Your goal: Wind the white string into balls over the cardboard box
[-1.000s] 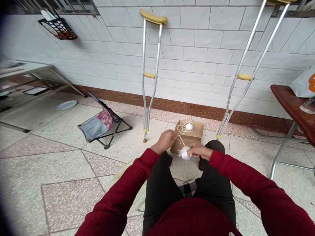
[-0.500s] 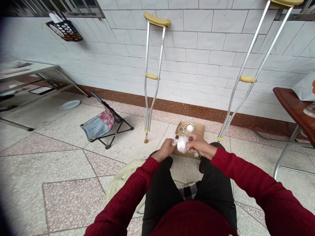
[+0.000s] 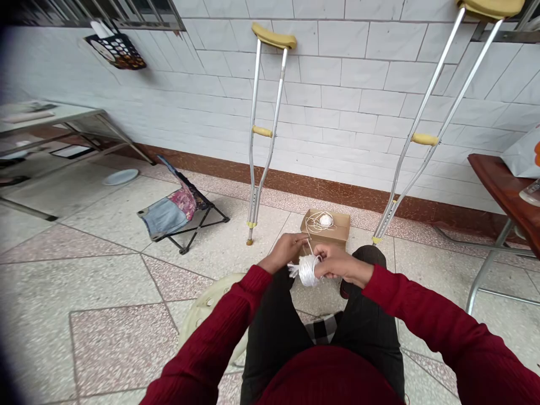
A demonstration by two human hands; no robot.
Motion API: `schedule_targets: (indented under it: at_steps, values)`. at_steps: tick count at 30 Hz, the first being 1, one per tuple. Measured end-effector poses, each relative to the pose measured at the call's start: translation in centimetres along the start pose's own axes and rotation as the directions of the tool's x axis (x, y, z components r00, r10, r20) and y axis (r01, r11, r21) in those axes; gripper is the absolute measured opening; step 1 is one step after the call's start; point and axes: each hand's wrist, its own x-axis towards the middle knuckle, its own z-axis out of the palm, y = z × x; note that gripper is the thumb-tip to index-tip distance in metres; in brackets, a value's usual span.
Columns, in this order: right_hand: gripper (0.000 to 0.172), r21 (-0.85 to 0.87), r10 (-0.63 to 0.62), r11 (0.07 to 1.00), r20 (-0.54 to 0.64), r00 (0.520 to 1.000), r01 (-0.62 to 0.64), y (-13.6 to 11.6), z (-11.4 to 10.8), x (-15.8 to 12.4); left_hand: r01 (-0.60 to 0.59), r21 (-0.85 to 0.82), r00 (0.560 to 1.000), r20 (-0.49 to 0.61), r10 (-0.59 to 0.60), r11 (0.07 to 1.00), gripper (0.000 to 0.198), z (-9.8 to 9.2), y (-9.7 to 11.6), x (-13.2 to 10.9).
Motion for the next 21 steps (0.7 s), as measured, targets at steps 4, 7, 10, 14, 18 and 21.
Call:
schedule_targets:
  at_steps: [4,7,10,14,18,21]
  values:
    - [0.020,-0.048,0.084,0.994,-0.244,0.966,-0.099,3.9,-1.5,3.2,-0.115,0.371,0.992,-0.006,0.126,0.921,0.022,-2.4,2.6,0.1]
    - [0.022,-0.066,0.014,0.997,-0.424,0.906,-0.046,2.6,-3.3,6.5,-0.186,0.339,0.982,0.070,0.173,0.922,0.029,-0.4,3.9,-1.2]
    - [0.027,-0.037,-0.175,0.983,-0.493,0.852,0.180,-1.1,-3.9,7.4,-0.086,0.074,0.987,0.139,0.075,0.994,0.035,2.5,2.9,-2.9]
    - [0.025,0.030,-0.317,0.939,-0.302,0.899,0.342,-4.0,-2.2,3.3,0.025,-0.120,0.990,0.138,-0.008,0.992,0.032,3.8,-0.2,-4.2]
    - [0.032,-0.065,-0.139,0.987,0.106,0.985,0.146,-0.9,0.0,-1.5,0.015,-0.037,0.996,0.085,-0.012,0.999,0.030,1.7,-1.1,-3.2]
    - [0.028,-0.216,0.037,0.976,0.149,0.988,-0.004,3.4,0.1,-1.6,-0.069,0.116,0.997,0.049,0.064,0.991,0.027,-1.1,0.6,-1.5]
